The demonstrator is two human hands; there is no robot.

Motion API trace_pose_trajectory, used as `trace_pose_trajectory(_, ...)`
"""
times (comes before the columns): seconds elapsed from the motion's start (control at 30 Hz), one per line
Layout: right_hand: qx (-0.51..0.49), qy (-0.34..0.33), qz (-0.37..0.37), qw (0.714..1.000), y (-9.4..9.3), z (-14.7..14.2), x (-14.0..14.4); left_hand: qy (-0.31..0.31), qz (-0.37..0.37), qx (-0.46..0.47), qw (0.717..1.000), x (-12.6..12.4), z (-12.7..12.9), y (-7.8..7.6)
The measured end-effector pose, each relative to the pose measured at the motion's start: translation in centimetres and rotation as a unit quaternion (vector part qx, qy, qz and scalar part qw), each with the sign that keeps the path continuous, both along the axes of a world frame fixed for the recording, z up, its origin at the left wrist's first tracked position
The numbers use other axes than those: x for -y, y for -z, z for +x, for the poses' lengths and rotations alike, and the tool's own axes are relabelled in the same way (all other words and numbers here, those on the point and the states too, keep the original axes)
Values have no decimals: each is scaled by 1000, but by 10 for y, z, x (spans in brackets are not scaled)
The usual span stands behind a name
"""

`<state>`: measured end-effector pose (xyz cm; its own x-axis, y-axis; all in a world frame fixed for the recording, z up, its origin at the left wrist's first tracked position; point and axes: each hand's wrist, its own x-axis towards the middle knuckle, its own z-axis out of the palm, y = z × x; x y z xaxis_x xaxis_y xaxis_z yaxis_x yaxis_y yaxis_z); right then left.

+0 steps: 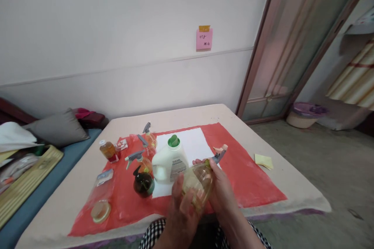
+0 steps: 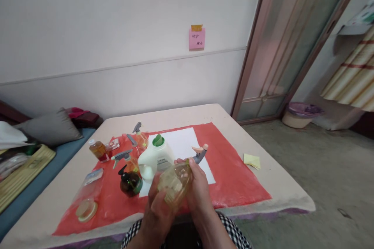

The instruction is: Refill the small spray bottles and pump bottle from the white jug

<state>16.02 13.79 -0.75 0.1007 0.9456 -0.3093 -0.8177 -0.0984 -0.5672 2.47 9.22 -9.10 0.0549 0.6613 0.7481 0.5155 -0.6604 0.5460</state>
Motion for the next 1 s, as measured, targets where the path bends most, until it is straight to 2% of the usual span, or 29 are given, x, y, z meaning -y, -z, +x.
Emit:
trace_pose_trajectory(0.07, 10, 21, -8, 1000, 4, 5, 0, 82, -25, 10, 996, 9, 4, -7)
trace_pose_trajectory(0.13, 16, 25, -2, 1000, 8, 9, 2, 128, -101, 93, 982, 17, 10, -15)
trace_pose_trajectory(0.23, 19, 4, 23, 1000, 12, 14, 6, 130, -220, 254, 933, 25, 18, -20)
trace_pose_trajectory(0.3, 24, -9, 33, 999, 13, 16, 8, 120, -248, 286, 918, 25, 20, -19)
trace_pose_trajectory(0.33, 28, -14, 35, 999, 13, 17, 9, 110, -245, 274, 924, 25, 19, -17)
trace_pose_trajectory(0.4, 35, -20, 30, 999, 14, 18, 10, 84, -207, 207, 952, 22, 14, -11)
trace_pose_trajectory(0.5, 32, -6, 22, 999, 15, 16, 13, 70, -91, 56, 992, 17, 4, -3)
trace_pose_trajectory(0.57, 35, 4, 18, 999, 16, 15, 16, 69, -19, -38, 997, 14, 0, 1)
trace_pose_trajectory(0.63, 49, 0, 0, 999, 19, 13, 19, 66, 21, -102, 992, 12, -1, 4)
trace_pose_trajectory(0.8, 126, 17, -26, 992, 34, 13, 21, 64, 41, -151, 986, 13, 7, 2)
trace_pose_trajectory(0.93, 97, 45, -43, 993, 52, 23, 9, 91, 11, -178, 980, 8, 1, -10)
trace_pose_trajectory(1.0, 69, 67, -61, 993, 59, 32, 1, 58, 1, -151, 987, -4, -11, -20)
